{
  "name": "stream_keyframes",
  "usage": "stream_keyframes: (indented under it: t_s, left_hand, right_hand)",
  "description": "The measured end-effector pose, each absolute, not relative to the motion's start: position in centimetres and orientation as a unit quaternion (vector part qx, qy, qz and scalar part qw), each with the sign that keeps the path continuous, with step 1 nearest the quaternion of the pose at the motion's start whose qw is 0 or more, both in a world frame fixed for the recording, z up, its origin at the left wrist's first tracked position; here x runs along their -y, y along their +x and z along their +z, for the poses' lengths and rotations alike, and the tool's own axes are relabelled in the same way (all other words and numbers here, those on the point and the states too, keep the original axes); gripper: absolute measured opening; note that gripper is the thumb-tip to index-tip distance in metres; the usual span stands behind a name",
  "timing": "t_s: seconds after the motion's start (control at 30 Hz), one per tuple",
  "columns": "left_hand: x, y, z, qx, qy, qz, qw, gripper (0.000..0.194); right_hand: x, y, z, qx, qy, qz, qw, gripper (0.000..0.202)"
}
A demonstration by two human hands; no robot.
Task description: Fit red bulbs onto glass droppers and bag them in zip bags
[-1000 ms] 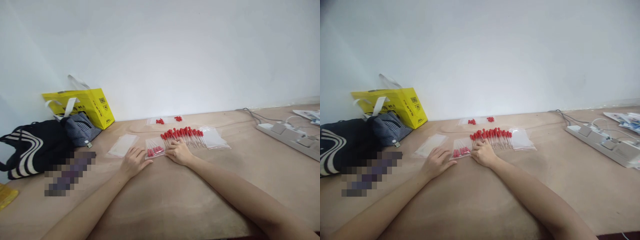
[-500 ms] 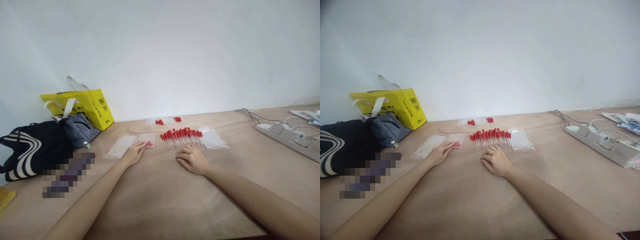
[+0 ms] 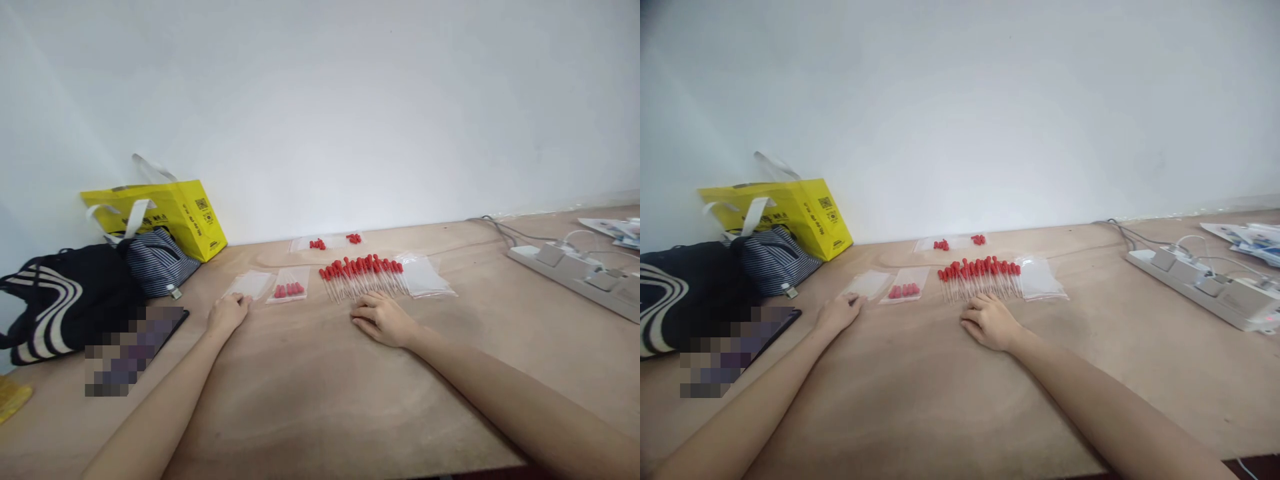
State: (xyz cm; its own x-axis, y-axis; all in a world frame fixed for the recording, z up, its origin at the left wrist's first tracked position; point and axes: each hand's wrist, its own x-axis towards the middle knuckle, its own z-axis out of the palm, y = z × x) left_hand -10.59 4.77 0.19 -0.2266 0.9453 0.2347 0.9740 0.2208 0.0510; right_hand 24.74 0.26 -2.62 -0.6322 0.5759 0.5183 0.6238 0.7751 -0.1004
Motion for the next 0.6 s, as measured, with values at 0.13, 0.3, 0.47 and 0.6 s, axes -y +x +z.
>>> stream_keyframes:
  t_s: [0.13,0.3,0.47,0.6]
  left_hand:
    - [-4.7,-10.1,0.3,0.789,-0.601,-0.099,0.084,0.032]
    - [-4.2,-10.0,0.8,0.788,-0.593,-0.133,0.104,0.034]
    - [-2.9,-9.1,1.7,0.703,-0.659,-0.232,0.134,0.03]
    - [-1.9,-5.8,1.5,0.37,-0.85,-0.364,0.088,0.024]
  right_hand:
    - [-0.3,24.7,-2.5,0.903,-0.332,-0.044,0.27,0.019]
    - [-0.2,24.7,-2.4,0.903,-0.335,-0.042,0.267,0.019]
    - [-0.2,24.5,-2.3,0.887,-0.354,-0.05,0.291,0.018]
    - [-0.2,24.5,-2.2,0.83,-0.41,0.034,0.377,0.027]
